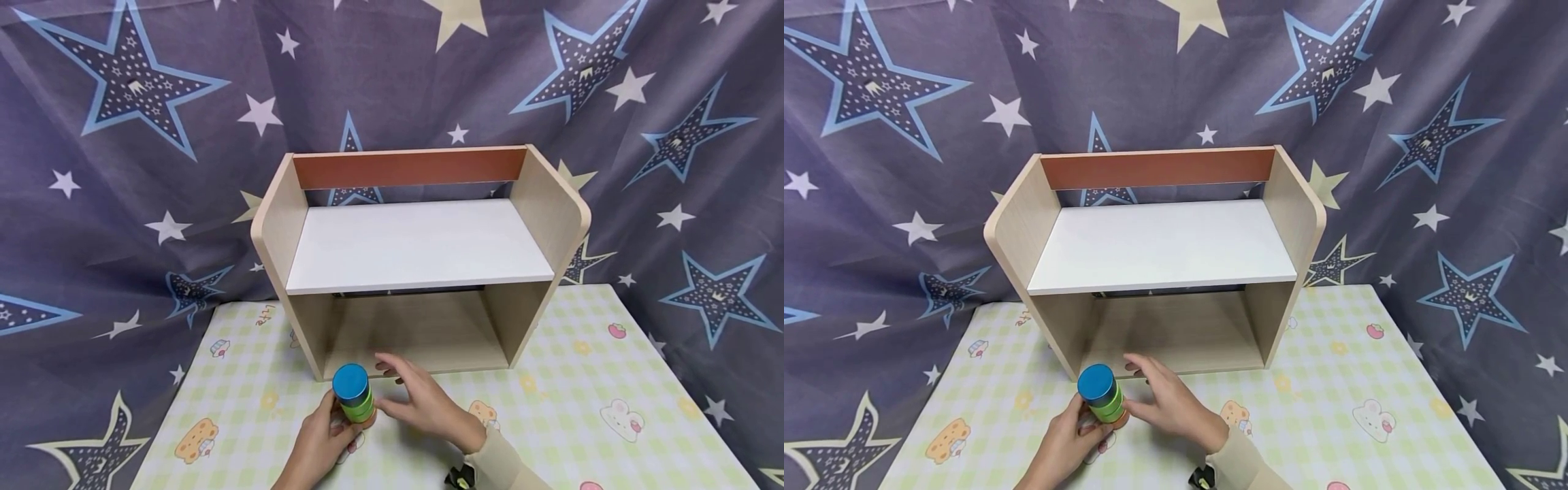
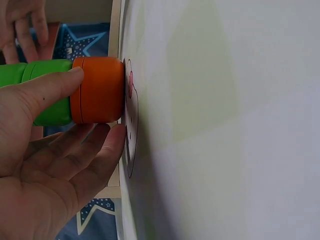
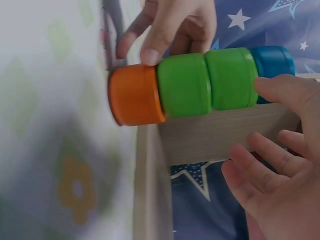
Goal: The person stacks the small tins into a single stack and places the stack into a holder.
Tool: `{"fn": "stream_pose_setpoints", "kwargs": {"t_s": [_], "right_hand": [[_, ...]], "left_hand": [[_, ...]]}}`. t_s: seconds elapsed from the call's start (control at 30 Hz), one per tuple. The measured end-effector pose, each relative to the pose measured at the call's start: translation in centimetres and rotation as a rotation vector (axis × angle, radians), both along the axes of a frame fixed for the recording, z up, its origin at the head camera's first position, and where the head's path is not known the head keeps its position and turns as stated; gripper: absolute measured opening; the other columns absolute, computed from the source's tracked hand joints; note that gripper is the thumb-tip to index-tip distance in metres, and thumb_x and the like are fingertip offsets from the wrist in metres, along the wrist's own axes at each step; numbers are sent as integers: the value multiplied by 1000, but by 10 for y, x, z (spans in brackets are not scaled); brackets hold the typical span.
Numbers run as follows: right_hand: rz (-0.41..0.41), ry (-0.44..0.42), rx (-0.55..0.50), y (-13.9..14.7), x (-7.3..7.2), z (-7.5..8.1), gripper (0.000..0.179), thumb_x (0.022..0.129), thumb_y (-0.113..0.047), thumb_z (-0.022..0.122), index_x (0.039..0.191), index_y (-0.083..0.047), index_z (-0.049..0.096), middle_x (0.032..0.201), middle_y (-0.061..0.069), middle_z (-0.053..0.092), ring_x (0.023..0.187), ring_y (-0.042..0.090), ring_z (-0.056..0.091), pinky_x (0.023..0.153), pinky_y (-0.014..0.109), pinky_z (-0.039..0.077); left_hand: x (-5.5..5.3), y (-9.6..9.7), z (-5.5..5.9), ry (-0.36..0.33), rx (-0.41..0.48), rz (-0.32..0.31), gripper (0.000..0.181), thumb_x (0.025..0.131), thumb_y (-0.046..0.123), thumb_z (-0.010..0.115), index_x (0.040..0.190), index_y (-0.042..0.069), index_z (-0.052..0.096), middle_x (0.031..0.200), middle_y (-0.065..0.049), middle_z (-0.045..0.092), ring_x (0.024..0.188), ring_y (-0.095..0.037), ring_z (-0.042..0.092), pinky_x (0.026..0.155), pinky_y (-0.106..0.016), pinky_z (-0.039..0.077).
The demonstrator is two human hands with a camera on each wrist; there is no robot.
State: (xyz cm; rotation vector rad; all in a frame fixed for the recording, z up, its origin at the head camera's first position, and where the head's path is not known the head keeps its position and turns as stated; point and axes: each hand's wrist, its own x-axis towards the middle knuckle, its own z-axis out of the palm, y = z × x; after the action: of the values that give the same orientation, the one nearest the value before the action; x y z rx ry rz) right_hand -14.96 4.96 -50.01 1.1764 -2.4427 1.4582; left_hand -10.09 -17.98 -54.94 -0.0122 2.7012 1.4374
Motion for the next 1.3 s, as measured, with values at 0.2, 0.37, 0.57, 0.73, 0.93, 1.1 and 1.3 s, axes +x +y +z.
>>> {"fn": "stream_pose_setpoints", "kwargs": {"t_s": [0.2,0.37,0.57,0.73,0.93,1.1,1.3], "right_hand": [[-9,-23,-15,2,0,-14,72,88,-9,79,148,-10,40,132,9,59,116,29,60,92,39,54],[4,-82,-20,3,1,-26,72,89,-8,77,149,-5,39,138,9,55,121,34,57,93,42,54],[6,-94,-24,2,1,-39,72,89,-10,77,149,-2,38,140,13,53,121,37,56,93,45,53],[5,-108,-17,0,2,-46,72,90,-9,76,150,-4,37,140,20,53,122,36,56,96,43,52],[12,-168,-2,-3,2,-52,73,90,-8,76,150,-2,36,141,18,52,125,35,55,99,44,50],[12,-203,11,-6,1,-56,73,90,-8,76,150,-2,36,141,17,53,124,32,56,102,42,48],[24,-230,24,-11,2,-59,73,90,-6,76,151,-7,36,136,9,57,121,26,58,103,40,47]], "left_hand": [[1,-2,0,-8,9,-38,75,84,37,82,143,9,46,125,-15,65,112,-30,64,82,-39,58],[1,-3,0,-11,11,-53,74,85,30,82,144,7,44,126,-16,64,113,-31,64,81,-38,58],[1,-3,0,-18,12,-47,73,85,35,82,143,9,46,124,-13,65,112,-30,64,82,-40,58],[1,-3,0,-13,12,-50,72,85,30,83,143,9,45,125,-14,65,113,-30,64,82,-39,58],[0,-3,1,-19,29,-63,76,85,29,83,146,7,42,127,-18,63,114,-33,63,81,-37,58],[0,-4,1,-24,36,-71,75,86,29,82,145,7,42,127,-17,63,114,-33,63,81,-36,59],[0,-3,1,-12,44,-67,73,85,32,82,144,8,44,125,-15,64,113,-31,63,80,-33,59]]}}
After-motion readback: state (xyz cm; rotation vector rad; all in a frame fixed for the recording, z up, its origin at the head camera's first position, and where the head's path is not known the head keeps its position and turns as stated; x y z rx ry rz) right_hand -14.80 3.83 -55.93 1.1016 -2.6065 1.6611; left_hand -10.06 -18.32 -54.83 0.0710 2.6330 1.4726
